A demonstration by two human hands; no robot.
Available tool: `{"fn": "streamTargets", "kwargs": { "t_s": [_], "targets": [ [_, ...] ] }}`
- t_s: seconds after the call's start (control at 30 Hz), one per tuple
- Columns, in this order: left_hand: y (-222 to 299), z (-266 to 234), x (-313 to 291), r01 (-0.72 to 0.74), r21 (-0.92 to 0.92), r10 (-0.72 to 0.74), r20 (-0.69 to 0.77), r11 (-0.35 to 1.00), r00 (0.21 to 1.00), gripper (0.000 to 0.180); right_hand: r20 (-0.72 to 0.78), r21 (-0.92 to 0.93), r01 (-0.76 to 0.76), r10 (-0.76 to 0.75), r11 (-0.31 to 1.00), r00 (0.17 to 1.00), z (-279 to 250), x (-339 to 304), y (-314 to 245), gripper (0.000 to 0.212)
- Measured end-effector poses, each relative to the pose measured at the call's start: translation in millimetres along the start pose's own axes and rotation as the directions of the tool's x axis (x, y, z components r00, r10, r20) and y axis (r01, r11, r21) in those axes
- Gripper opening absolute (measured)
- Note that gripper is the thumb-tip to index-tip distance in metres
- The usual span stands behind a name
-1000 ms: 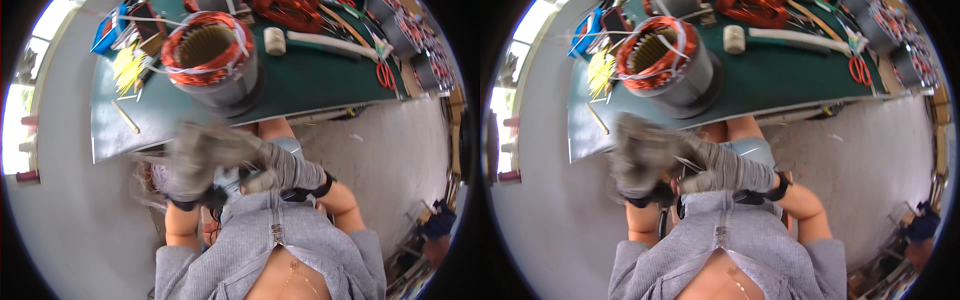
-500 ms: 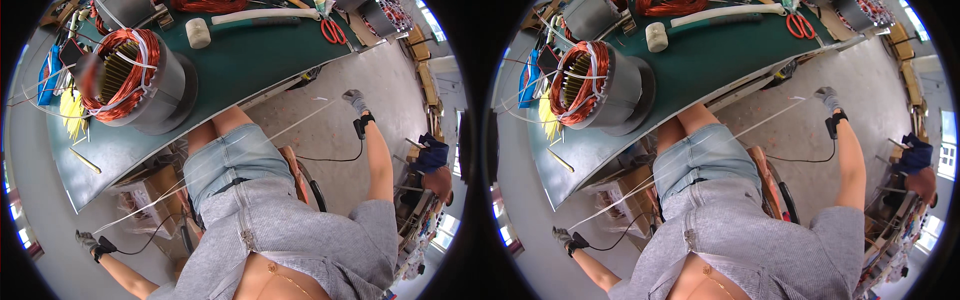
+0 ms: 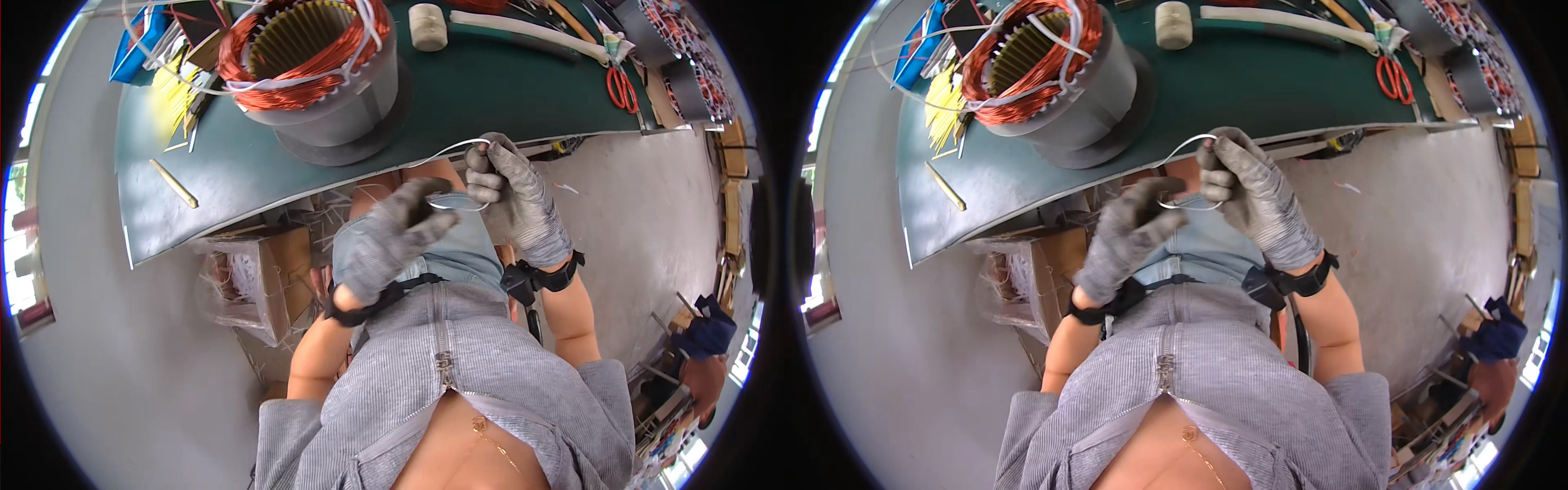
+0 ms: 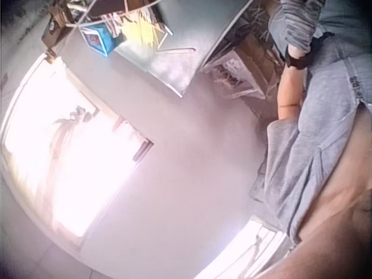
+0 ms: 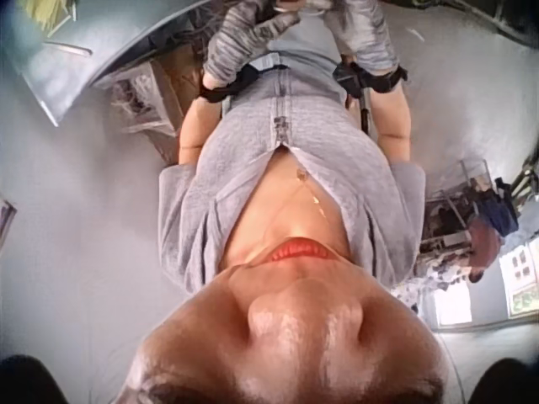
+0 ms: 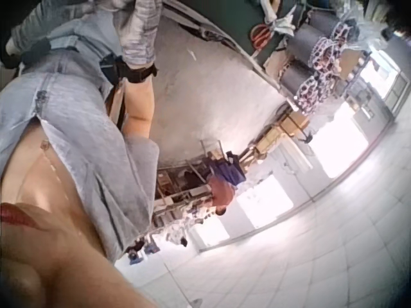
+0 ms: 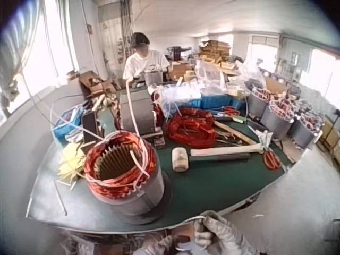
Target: Winding and securing copper wire coils within a motor stator component at an assembly workbench.
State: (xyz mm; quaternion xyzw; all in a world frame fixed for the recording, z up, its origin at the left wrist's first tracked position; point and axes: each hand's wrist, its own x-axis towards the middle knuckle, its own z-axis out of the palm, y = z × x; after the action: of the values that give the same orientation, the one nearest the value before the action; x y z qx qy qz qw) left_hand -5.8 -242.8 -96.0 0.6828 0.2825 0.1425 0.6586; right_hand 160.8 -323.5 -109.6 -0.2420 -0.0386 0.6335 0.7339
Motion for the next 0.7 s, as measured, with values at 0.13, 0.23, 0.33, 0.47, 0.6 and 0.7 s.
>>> {"fn": "streamTargets", "kwargs": {
  "t_s": [0.13,0.23,0.33,0.47,0.6,0.7],
  "targets": [
    [11.7,2.5,5.6,0.216,-0.131,-0.187,0.205,0.967,0.961,0.026,0.009,-0.02,0.09,-0.09,0.996,0.996,10.7,6.3,0.3,0.008],
    [6.9,-5.6,-0.7,0.248,-0.317,-0.161,0.276,0.916,0.948,0.019,0.028,-0.002,0.148,-0.147,0.989,0.989,4.2,5.6,-6.7,0.009],
    [-4.3,-8.8,-1.7,0.018,-0.187,-0.017,0.011,0.982,1.0,0.018,-0.015,0.034,0.139,-0.139,0.99,0.99,6.3,0.3,-1.9,0.008],
    [-0.2,-5.0,-2.6,0.006,-0.26,-0.057,-0.19,0.965,0.98,0.014,-0.075,0.06,0.143,-0.139,0.988,0.988,-12.5,-5.1,2.1,0.008],
    [2.0,-11.4,0.9,0.064,-0.042,-0.068,-0.106,0.997,0.992,0.011,-0.136,0.114,0.133,-0.117,0.985,0.984,-21.0,-7.7,1.7,0.008],
    [-10.1,-12.5,-0.8,-0.118,0.309,0.144,-0.062,0.944,0.988,0.01,-0.187,0.046,0.252,-0.239,0.967,0.953,-13.8,-6.4,-9.6,0.008]
  ]
}}
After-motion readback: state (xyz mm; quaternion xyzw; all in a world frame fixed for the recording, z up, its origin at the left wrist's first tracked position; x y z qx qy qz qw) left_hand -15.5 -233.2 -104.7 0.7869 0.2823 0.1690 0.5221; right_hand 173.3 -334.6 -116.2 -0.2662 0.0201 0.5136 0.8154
